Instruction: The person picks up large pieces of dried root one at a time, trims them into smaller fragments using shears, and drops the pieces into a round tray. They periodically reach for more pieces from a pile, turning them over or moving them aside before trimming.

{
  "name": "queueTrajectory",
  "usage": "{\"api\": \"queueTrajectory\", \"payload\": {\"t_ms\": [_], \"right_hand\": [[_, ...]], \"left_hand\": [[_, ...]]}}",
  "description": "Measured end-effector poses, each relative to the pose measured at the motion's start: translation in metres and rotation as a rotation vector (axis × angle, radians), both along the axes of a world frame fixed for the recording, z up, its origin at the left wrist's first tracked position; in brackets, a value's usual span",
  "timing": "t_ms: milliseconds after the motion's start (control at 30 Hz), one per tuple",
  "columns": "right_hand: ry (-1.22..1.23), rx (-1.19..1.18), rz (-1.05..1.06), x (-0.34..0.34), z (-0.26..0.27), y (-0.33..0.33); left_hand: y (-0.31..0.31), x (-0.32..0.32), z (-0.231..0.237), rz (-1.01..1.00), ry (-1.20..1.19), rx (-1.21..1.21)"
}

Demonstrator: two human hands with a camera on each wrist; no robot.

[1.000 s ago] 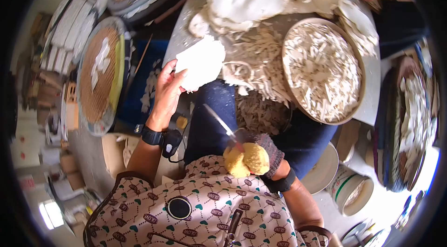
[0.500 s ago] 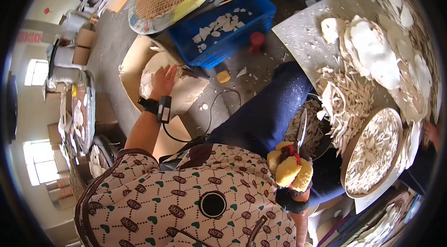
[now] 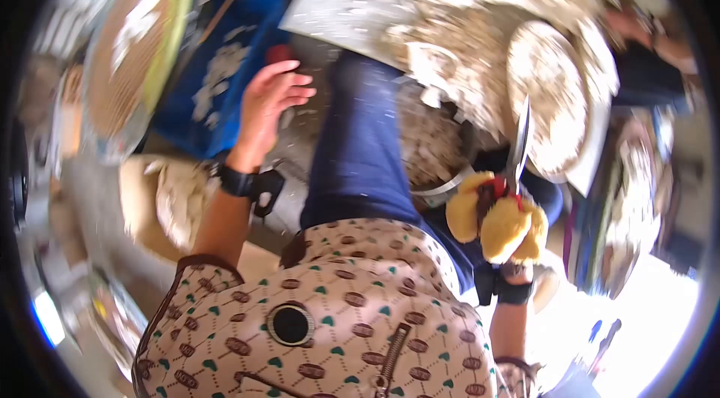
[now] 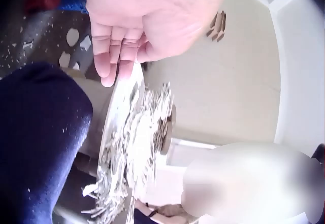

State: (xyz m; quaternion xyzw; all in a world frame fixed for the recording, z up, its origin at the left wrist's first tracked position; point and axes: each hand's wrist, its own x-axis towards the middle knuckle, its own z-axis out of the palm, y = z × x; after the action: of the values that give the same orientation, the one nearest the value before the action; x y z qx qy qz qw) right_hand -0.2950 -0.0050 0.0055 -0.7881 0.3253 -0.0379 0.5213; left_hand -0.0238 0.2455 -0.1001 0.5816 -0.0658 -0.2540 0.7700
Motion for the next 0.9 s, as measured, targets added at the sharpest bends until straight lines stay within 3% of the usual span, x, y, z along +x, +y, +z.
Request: {"api": "queueTrajectory", "payload": {"t_ms": [100, 167, 300, 400, 567, 700, 767, 833, 900], "right_hand": [[0.120, -0.278, -0.140, -0.028, 0.024, -0.002], [0.148, -0.331, -0.262, -0.048, 0.029, -0.004], [-0.182, -0.017, -0.565, -0.107, -0.010, -0.013], [-0.407, 0.152, -0.731, -0.128, -0.004, 0.006], [-0.626, 0.318, -0.784, -0.135, -0.010, 0.022], [-0.696, 0.380, -0.793, -0.145, -0.009, 0.027], [-0.726, 0.399, -0.790, -0.149, -0.007, 0.028], [-0.742, 0.415, -0.785, -0.155, -0.003, 0.028], [-0.757, 0.428, -0.780, -0.162, 0.003, 0.028]], "left_hand": [[-0.031, -0.007, 0.004, -0.149, -0.006, 0.051], [-0.045, -0.013, 0.005, -0.252, -0.051, 0.088], [-0.068, -0.021, 0.017, -0.461, -0.086, 0.062], [-0.089, -0.024, 0.027, -0.556, -0.142, 0.083], [-0.124, -0.034, 0.038, -0.785, -0.162, 0.123], [-0.150, -0.060, 0.046, -1.115, -0.236, 0.232], [-0.171, -0.083, 0.045, -1.314, -0.138, 0.268], [-0.205, -0.114, 0.028, -1.465, -0.420, 0.027], [-0.237, -0.157, 0.030, -1.424, -0.726, 0.156]]}}
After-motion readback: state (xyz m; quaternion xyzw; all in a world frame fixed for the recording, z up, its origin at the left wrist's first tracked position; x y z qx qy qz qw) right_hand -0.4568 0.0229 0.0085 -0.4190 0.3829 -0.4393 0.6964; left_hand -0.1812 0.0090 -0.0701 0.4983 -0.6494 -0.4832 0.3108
